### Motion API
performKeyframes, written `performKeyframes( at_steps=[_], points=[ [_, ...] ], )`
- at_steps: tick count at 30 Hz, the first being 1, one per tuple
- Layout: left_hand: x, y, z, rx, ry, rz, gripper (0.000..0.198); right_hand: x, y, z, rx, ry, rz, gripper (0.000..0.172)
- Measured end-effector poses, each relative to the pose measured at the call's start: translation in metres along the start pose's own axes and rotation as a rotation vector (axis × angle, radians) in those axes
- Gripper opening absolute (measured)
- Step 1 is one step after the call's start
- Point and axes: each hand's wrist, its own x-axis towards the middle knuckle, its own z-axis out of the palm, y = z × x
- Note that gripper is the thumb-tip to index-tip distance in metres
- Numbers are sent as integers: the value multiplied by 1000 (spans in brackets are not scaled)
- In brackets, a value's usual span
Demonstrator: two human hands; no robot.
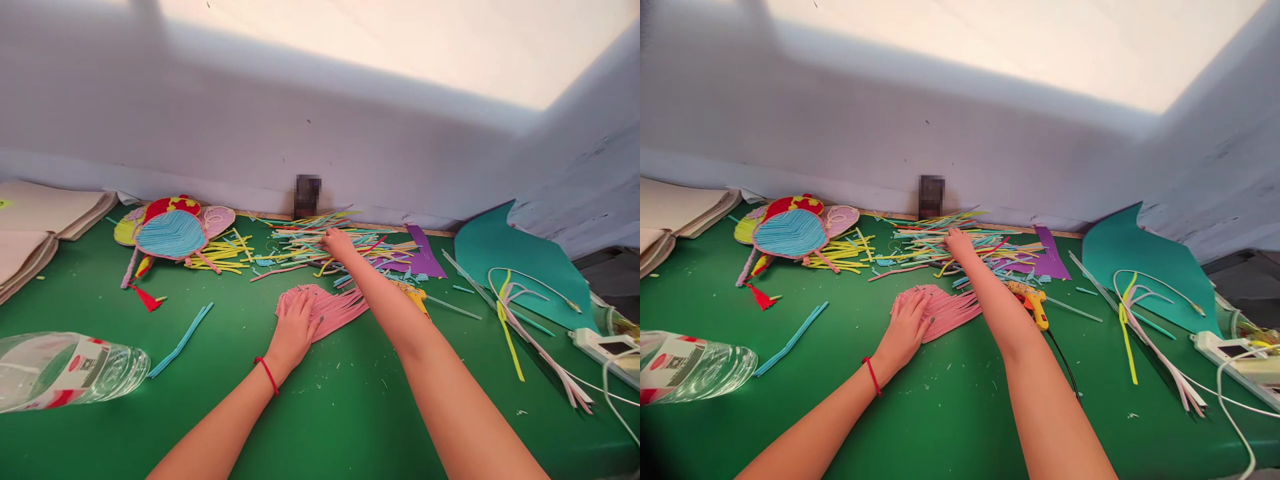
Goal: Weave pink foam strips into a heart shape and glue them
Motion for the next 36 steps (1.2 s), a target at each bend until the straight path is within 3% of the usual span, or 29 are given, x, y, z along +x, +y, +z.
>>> performKeyframes(
  at_steps=[13,23,36],
  points=[
    [0,0,1,-42,-36,-21,47,-10,24,1,252,285,78,15],
    [1,0,-1,-42,-41,-29,47,-16,22,-13,501,507,142,18],
    [1,3,-4,-52,-20,-26,46,-14,46,-38,1062,522,248,35]
  ],
)
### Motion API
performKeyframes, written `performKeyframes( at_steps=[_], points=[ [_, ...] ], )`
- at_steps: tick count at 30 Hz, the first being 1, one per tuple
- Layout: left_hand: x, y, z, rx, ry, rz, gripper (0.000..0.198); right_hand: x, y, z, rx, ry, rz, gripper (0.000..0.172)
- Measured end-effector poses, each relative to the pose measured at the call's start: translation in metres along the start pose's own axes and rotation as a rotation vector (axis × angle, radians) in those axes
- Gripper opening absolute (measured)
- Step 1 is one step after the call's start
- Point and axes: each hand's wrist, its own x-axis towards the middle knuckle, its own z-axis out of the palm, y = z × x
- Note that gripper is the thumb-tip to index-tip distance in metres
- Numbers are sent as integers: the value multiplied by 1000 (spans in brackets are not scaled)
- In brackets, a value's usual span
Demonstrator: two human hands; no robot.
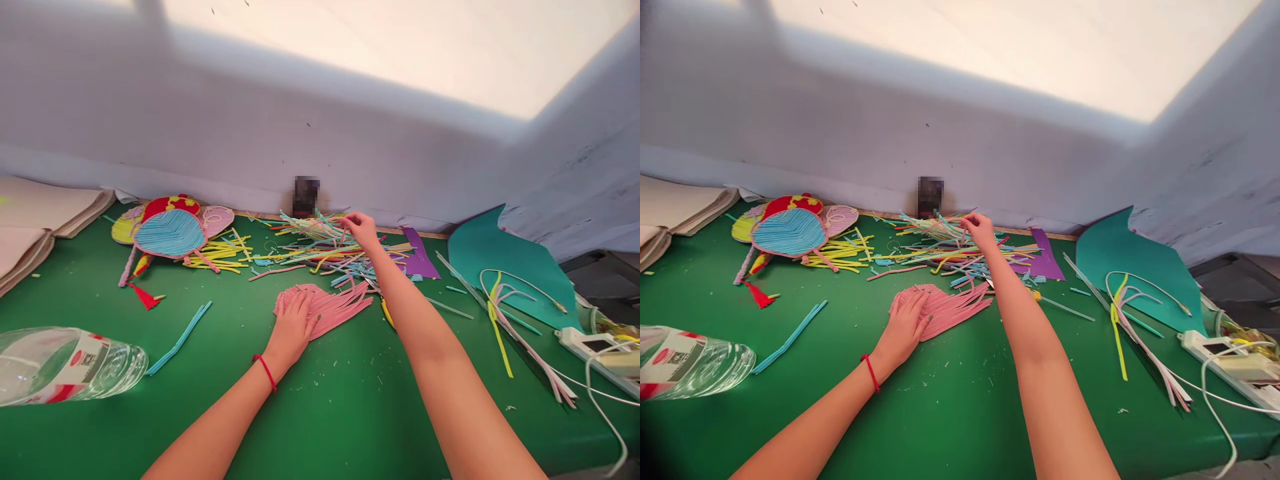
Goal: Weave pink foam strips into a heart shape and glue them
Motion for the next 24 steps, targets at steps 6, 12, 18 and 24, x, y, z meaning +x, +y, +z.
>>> performKeyframes(
  at_steps=[6,12,18,24],
  points=[
    [0,-1,0,-41,21,19,46,0,-16,-20,123,-24,34,41],
    [1,-3,-2,-97,76,16,43,-14,-25,-21,184,-240,115,40],
    [11,-12,-15,-163,198,14,38,-26,-26,-30,216,-437,213,43],
    [82,-10,-37,12,267,45,42,-38,-27,-24,187,-459,159,29]
  ],
)
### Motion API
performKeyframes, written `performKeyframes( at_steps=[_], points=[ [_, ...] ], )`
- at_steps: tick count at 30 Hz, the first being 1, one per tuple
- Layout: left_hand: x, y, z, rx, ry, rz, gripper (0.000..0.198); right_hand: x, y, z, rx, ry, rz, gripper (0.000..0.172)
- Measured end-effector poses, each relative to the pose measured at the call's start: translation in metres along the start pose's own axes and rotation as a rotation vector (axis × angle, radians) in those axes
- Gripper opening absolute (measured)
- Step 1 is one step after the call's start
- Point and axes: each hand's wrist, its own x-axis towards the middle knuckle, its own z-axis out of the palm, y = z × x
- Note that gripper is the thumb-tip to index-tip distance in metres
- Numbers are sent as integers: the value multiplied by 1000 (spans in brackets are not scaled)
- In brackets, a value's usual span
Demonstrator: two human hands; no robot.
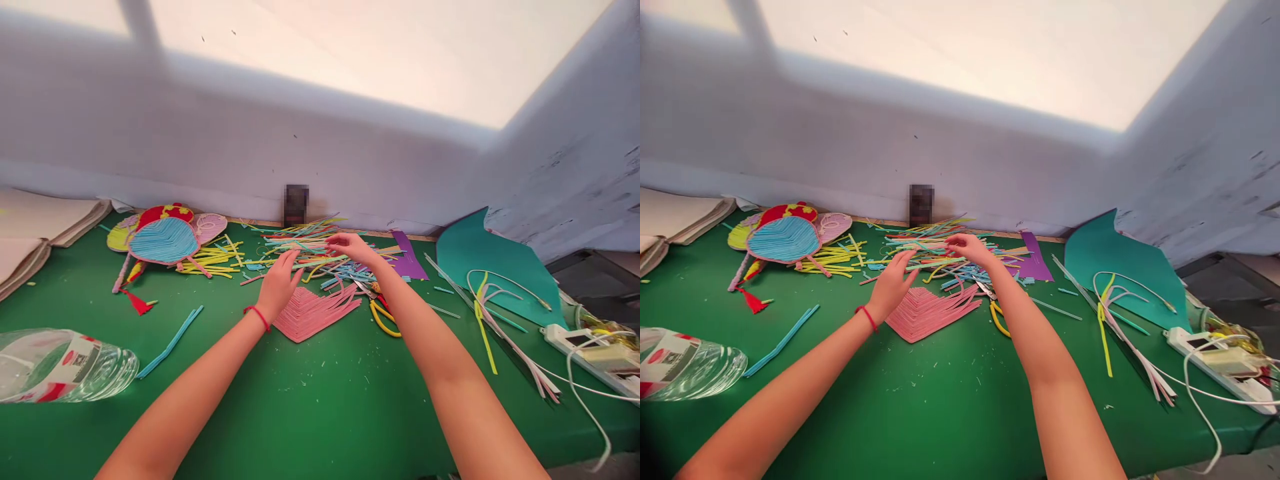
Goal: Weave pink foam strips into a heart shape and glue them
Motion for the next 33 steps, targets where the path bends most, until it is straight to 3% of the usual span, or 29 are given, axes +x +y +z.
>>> performKeyframes(
  at_steps=[3,6,11,13,20,22,26,33],
  points=[
    [42,0,14,64,-50,-22,39,-1,3,11,-52,42,-37,19],
    [66,-6,30,130,-128,-83,22,-1,8,10,-109,165,-68,9],
    [70,-23,45,193,-196,-194,28,-2,24,-9,-91,397,-57,7],
    [69,-29,47,196,-214,-223,35,-1,30,-17,-38,452,-50,13],
    [71,-45,47,133,-214,-259,32,-2,29,-48,219,656,-117,42],
    [71,-42,44,102,-175,-241,26,-5,26,-49,274,662,-137,46],
    [74,-20,39,33,-99,-151,35,-11,23,-36,346,609,-141,45],
    [85,21,61,-30,-254,-31,33,-12,14,-4,362,462,-112,42]
  ],
)
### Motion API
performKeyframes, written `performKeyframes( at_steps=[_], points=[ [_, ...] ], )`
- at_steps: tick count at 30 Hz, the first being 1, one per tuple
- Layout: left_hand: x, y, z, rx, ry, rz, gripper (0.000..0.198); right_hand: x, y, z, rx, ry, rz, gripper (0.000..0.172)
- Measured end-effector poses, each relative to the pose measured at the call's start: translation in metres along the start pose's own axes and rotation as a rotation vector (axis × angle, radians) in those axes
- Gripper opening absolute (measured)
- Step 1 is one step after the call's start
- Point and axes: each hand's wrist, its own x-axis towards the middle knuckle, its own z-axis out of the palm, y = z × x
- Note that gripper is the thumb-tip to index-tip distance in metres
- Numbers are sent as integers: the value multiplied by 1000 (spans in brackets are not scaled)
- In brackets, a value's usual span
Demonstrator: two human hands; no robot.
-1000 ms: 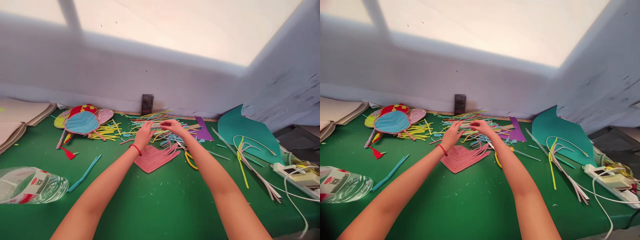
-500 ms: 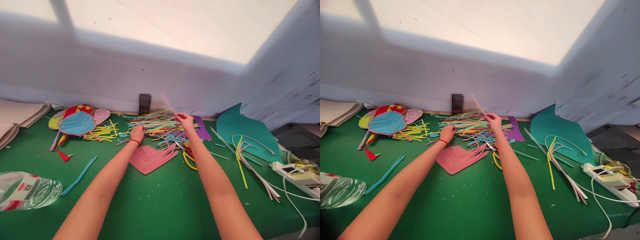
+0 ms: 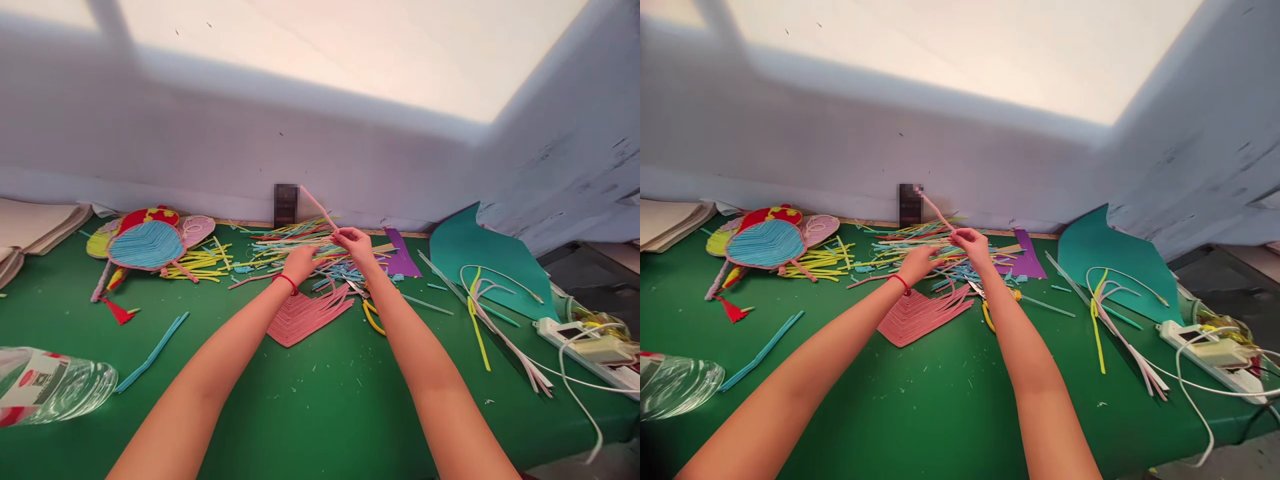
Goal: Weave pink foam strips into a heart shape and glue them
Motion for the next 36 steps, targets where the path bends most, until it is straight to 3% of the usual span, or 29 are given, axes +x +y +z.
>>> performKeyframes(
  at_steps=[4,11,14,18,22,24,30,36],
  points=[
    [6,4,15,-10,-54,-36,27,-3,-13,1,-35,-38,4,40],
    [14,-7,28,-90,1,-111,32,-1,-49,-24,-26,127,-147,35],
    [16,-8,24,-153,109,-106,36,-4,-57,-20,-68,78,-160,33],
    [13,0,6,-241,196,37,57,-13,-56,0,-98,-58,-100,33],
    [9,2,-12,-256,136,159,26,-17,-49,15,-89,-141,-50,33],
    [7,-5,-18,-233,121,154,28,-17,-46,17,-102,-115,-52,34],
    [-7,-50,-30,-67,166,17,28,-24,-48,11,-112,177,-242,30],
    [-27,-87,-42,33,213,-130,35,-60,-58,13,-198,199,-314,22]
  ],
)
